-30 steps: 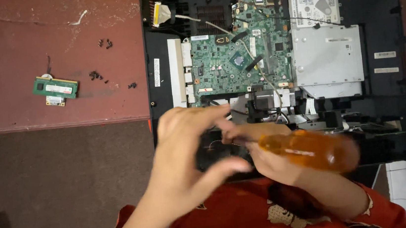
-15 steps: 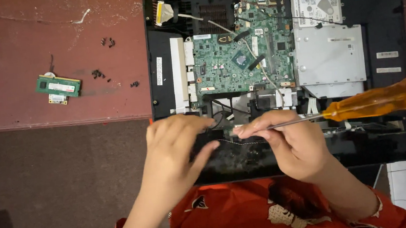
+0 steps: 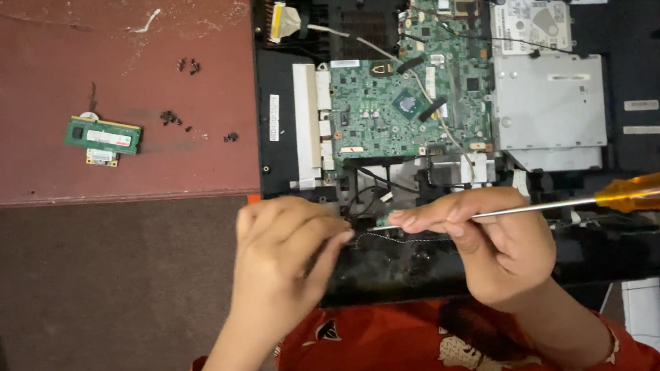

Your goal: The person uses a screwdriver to remove screws and components from a laptop motherboard. They remove a small circuit board, two RAM sticks, and a hard drive, placing each item on the table. They also disconnect a ribbon cable and remove a white plastic bracket.

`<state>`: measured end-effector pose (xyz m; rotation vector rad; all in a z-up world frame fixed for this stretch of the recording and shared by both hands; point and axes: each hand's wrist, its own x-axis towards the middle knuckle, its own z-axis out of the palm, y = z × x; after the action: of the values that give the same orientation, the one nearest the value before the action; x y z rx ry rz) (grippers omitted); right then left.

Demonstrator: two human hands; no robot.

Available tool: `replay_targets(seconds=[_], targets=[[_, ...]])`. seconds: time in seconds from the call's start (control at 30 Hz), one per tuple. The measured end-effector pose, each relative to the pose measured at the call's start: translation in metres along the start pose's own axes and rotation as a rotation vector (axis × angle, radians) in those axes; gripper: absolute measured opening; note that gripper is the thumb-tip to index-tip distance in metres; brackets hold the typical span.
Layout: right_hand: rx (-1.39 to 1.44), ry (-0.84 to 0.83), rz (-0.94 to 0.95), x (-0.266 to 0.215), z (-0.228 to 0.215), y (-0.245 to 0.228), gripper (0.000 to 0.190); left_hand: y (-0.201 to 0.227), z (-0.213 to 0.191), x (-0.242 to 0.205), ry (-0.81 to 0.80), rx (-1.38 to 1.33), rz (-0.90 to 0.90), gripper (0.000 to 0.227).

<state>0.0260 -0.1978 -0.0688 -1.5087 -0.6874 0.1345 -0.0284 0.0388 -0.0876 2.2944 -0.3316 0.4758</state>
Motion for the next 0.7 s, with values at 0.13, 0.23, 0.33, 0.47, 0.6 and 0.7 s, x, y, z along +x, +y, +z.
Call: replay_targets(seconds=[0.13, 0.23, 0.33, 0.47, 0.6, 0.7], targets=[[0.064, 0.032, -0.056, 0.0, 0.002, 0.012, 0.013, -0.049, -0.017, -0.018, 0.13, 0.382, -0.116, 0.008], [0.044, 0.048, 0.012, -0.001, 0.007, 0.016, 0.012, -0.085, -0.025, -0.025, 0.115, 0.763, -0.303, 0.024], [-0.015, 0.051, 0.084, 0.005, 0.014, 0.019, 0.012, -0.103, -0.019, -0.012, 0.061, 0.817, -0.33, 0.032], [-0.115, 0.068, 0.078, 0.007, 0.02, 0.016, 0.011, -0.114, -0.01, 0.003, 0.024, 0.73, -0.331, 0.039], [-0.089, 0.077, 0.075, 0.005, 0.019, 0.021, 0.01, -0.117, -0.013, 0.011, -0.001, 0.682, -0.315, 0.037], [-0.064, 0.065, 0.09, 0.008, 0.019, 0.02, 0.011, -0.118, -0.017, 0.014, -0.083, 0.719, -0.323, 0.036]])
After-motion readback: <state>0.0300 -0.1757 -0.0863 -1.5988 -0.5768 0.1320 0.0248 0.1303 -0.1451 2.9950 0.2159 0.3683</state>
